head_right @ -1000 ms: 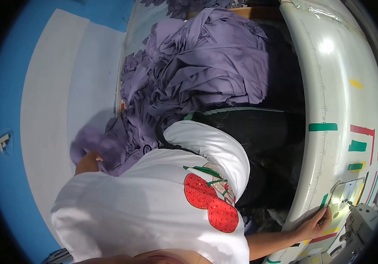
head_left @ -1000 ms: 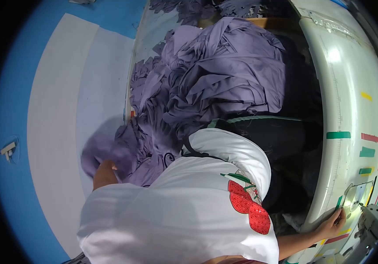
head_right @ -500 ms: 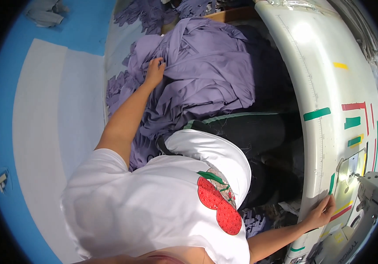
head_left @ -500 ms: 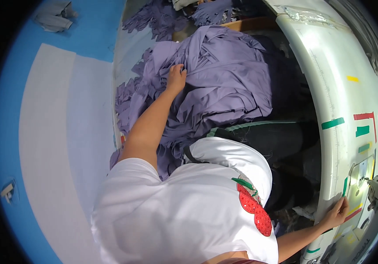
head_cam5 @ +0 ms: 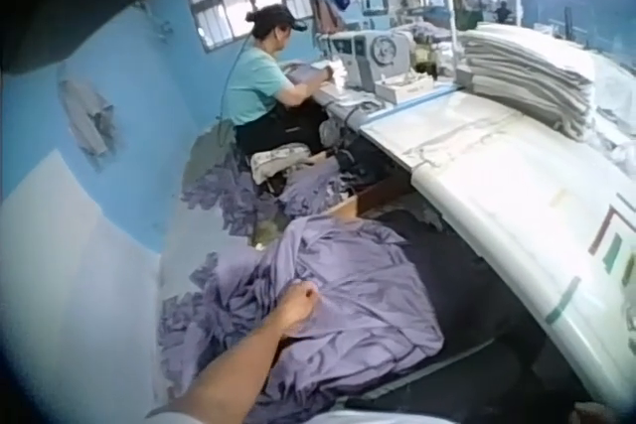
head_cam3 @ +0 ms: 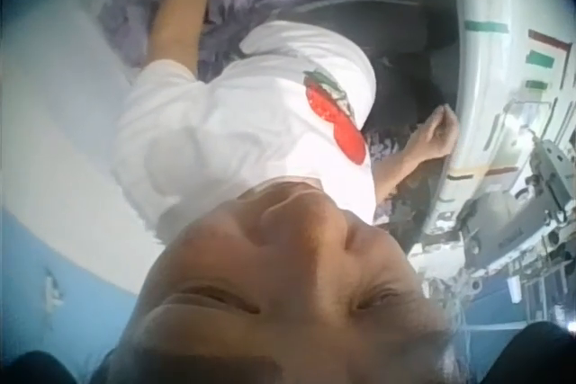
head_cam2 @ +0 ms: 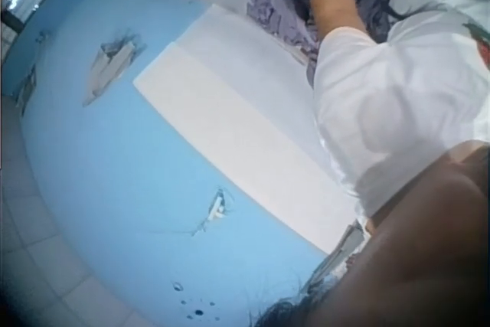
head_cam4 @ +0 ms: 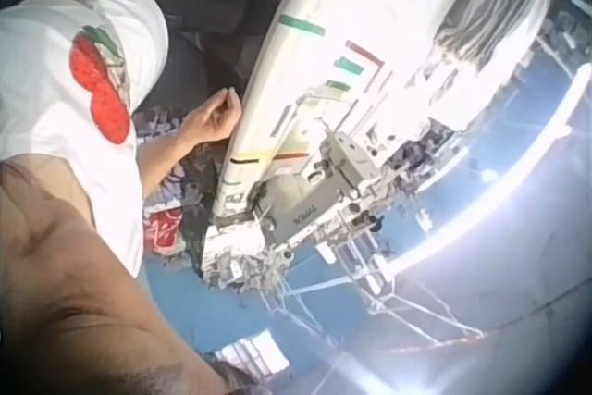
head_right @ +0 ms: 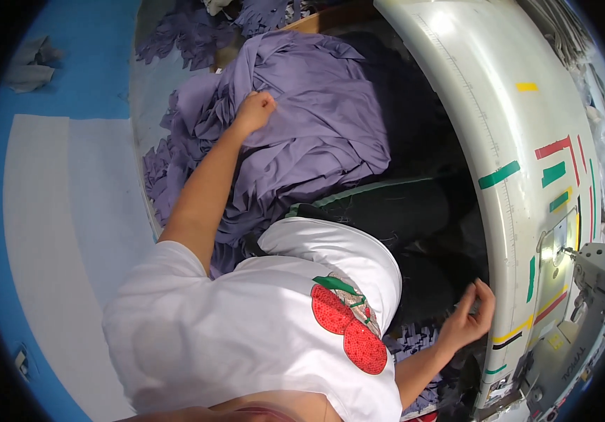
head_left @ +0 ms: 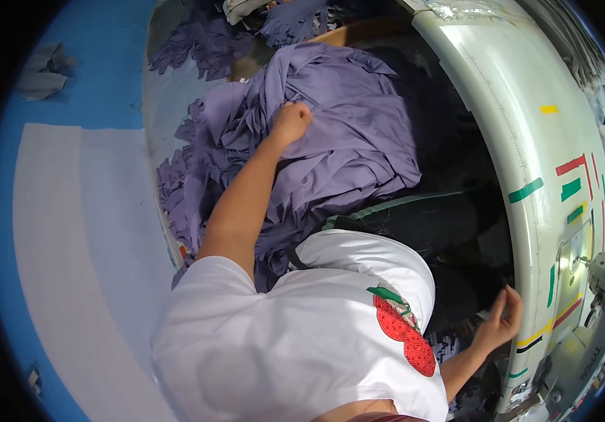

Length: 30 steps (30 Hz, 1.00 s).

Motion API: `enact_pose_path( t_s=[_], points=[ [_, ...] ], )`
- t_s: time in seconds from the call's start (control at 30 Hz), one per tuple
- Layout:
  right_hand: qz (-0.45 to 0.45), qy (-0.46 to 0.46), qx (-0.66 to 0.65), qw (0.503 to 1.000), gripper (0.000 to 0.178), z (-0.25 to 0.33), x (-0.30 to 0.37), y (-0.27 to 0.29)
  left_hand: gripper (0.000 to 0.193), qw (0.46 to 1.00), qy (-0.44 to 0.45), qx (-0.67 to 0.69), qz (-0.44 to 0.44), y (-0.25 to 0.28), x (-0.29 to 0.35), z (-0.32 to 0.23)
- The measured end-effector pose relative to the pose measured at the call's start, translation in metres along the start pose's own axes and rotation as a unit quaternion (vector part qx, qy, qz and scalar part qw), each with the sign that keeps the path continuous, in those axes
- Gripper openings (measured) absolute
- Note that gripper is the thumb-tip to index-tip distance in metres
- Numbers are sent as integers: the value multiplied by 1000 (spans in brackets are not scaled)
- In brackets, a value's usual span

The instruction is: Sewing pieces of purple fabric together using an industrial sewing machine.

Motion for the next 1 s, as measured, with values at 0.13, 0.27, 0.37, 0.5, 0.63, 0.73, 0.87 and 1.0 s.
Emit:
enact_pose_path(
  t_s=[0.13, 0.27, 0.37, 0.5, 0.63, 0.73, 0.87, 1.0],
  points=[
    [101, 62, -19, 993, 17, 48, -33, -60, 17, 985, -103, 126, 54, 19, 18, -45],
    [242, 193, 33, 950, 57, 138, -85, -135, 13, 929, -321, 98, 157, 21, 107, -204],
    [308, 335, 88, 886, 59, 161, -101, -179, 9, 878, -443, 51, 174, 41, 156, -268],
    [320, 313, 127, 885, 15, 136, -120, -179, 45, 925, -337, 121, 130, 41, 144, -218],
    [236, 333, 44, 912, 9, 148, -142, -145, 76, 969, -227, 21, 97, 28, 142, -165],
    [117, 322, -101, 934, 10, 160, -156, -110, 75, 970, -229, 85, 7, 40, 148, -176],
    [-37, 259, -193, 946, 23, 168, -170, -62, 51, 970, -228, 84, 1, 27, 167, -191],
    [-185, 262, -229, 919, 32, 153, -189, 17, 37, 970, -198, 39, 133, -10, 170, -142]
  ],
)
Point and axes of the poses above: each hand's wrist, its own x-axis away from the middle knuckle, its own y-axis out of the back of the hand, z = x × y, the point moved 5 cm from there along -x, towards the middle knuckle, and after that the axes turned 14 degrees about z, right-handed, at the moved point
